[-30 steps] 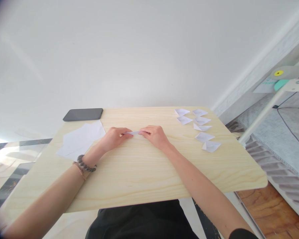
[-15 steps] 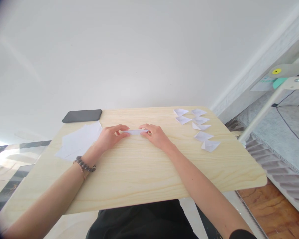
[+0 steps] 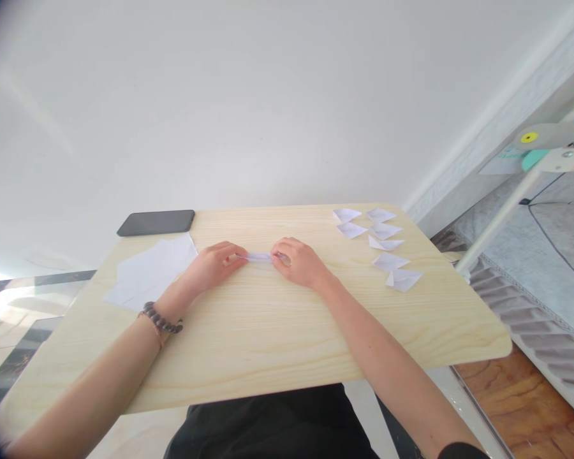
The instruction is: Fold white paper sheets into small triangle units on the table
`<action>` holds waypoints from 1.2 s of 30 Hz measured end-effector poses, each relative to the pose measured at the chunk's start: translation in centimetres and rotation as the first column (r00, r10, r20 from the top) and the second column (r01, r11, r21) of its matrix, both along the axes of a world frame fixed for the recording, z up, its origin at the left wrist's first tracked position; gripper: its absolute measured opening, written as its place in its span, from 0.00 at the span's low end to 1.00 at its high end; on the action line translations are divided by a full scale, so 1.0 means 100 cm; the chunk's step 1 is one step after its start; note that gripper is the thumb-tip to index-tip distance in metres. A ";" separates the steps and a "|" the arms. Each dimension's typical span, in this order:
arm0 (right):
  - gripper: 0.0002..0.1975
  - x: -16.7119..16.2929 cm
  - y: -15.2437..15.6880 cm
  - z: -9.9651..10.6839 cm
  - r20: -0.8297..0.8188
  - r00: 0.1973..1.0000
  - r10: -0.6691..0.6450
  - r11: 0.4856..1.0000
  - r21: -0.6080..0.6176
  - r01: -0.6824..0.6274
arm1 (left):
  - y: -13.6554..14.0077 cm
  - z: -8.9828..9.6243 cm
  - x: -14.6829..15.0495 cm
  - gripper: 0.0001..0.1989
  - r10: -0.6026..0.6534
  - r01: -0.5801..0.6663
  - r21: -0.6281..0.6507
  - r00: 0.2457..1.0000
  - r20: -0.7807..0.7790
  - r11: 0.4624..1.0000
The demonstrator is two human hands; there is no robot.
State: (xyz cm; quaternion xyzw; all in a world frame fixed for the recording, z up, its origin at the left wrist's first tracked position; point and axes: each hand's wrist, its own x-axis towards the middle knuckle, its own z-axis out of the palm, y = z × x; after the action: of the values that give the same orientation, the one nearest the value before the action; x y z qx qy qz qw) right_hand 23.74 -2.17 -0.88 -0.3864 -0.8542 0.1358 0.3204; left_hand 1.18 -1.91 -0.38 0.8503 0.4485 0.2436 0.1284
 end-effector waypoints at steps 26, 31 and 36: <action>0.08 -0.003 -0.001 0.002 0.009 1.000 0.000 1.000 -0.003 0.000 | -0.006 0.004 0.002 0.14 -0.030 0.034 0.058 0.996 -0.079 0.998; 0.08 -0.009 0.000 -0.001 0.037 0.996 -0.077 0.997 0.004 0.077 | -0.007 0.002 0.006 0.13 -0.026 0.036 0.083 0.993 -0.111 0.996; 0.11 -0.018 -0.003 -0.003 0.091 0.986 -0.140 0.990 0.024 0.139 | -0.007 0.002 0.010 0.13 -0.010 0.023 0.083 0.988 -0.155 0.996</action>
State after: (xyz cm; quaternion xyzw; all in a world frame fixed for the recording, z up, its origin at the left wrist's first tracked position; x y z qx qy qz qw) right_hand 21.93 -2.50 -1.19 -0.4483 -0.8401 0.0874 0.2925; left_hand 2.14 -2.60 -0.22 0.8751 0.4392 0.1946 0.0593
